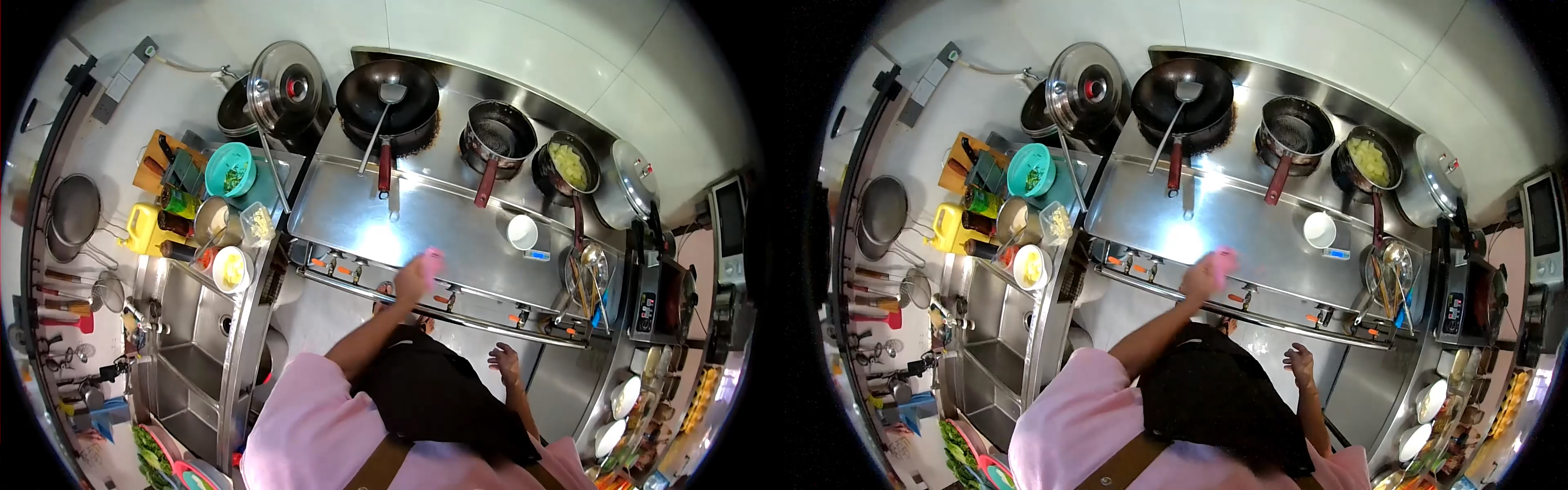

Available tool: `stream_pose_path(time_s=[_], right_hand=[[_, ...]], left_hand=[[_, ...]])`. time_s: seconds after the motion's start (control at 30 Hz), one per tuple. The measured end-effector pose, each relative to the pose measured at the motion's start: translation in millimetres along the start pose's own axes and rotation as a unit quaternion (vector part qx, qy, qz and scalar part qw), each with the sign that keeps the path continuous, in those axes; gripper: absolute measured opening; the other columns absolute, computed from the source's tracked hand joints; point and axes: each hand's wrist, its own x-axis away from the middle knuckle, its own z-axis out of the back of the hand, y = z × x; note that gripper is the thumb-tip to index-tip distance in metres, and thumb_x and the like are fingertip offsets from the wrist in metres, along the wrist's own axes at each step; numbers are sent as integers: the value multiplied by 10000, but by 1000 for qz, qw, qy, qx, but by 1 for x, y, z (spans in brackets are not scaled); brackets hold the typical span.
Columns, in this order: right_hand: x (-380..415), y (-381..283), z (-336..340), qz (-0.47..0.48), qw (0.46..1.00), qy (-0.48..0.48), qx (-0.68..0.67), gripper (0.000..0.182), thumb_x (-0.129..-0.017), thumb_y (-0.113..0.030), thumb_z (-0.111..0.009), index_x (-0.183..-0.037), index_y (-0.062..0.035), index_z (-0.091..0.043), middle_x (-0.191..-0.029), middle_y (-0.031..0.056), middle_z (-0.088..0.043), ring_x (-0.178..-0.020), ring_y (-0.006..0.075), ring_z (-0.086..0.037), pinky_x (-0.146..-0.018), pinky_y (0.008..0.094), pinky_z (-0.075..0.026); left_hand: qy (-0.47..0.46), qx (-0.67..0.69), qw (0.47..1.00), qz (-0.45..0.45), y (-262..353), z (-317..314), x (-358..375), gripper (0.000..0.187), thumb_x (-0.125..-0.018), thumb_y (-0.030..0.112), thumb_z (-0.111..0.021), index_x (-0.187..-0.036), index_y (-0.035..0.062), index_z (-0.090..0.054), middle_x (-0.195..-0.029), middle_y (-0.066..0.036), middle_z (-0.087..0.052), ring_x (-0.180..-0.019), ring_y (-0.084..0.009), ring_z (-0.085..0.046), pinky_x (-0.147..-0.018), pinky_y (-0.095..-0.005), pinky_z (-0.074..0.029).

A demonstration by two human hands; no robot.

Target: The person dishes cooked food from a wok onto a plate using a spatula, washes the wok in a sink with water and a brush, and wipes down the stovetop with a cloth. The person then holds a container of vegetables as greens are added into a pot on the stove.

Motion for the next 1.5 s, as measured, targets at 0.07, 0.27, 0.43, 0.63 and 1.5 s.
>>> stream_pose_path(time_s=[0.07,0.27,0.43,0.63,1.5], right_hand=[[-3,3,-2,1,1000,-13,-2,518,-901,-191,-596,-1356,39,-505,-952,143,-701,-732,214,-693,-601,314,-571],[-14,-1,-20,3,996,-55,63,492,-885,-156,-621,-1319,58,-532,-912,133,-699,-693,195,-677,-574,307,-557],[-40,-31,-65,43,982,-92,159,432,-880,-102,-612,-1295,16,-588,-868,123,-697,-649,180,-662,-552,312,-546],[-61,-83,-183,191,913,-148,328,390,-888,-176,-611,-1253,-38,-624,-803,77,-666,-674,171,-673,-545,314,-556],[228,-118,-784,175,694,-630,301,415,-930,-165,-591,-1293,34,-569,-1023,94,-699,-812,155,-660,-674,271,-529]], left_hand=[[81,-11,992,-94,-20,46,-40,222,-939,289,-607,-1114,206,-716,-1018,-88,-727,-899,-281,-693,-802,-418,-539],[305,-314,891,-120,-86,151,-164,510,-883,281,-682,-1325,72,-537,-1167,-204,-655,-1012,-434,-636,-855,-488,-525],[151,-208,948,-188,-119,165,-85,604,-890,260,-666,-1412,32,-469,-1249,-246,-621,-1094,-448,-607,-934,-509,-497],[-101,-114,988,15,-343,189,145,573,-862,384,-666,-1304,25,-606,-1297,-257,-607,-1209,-431,-566,-1041,-463,-449],[493,273,819,105,-478,670,215,506,-1048,457,-454,-755,56,-550,-675,-5,-532,-642,-109,-492,-635,-283,-418]])
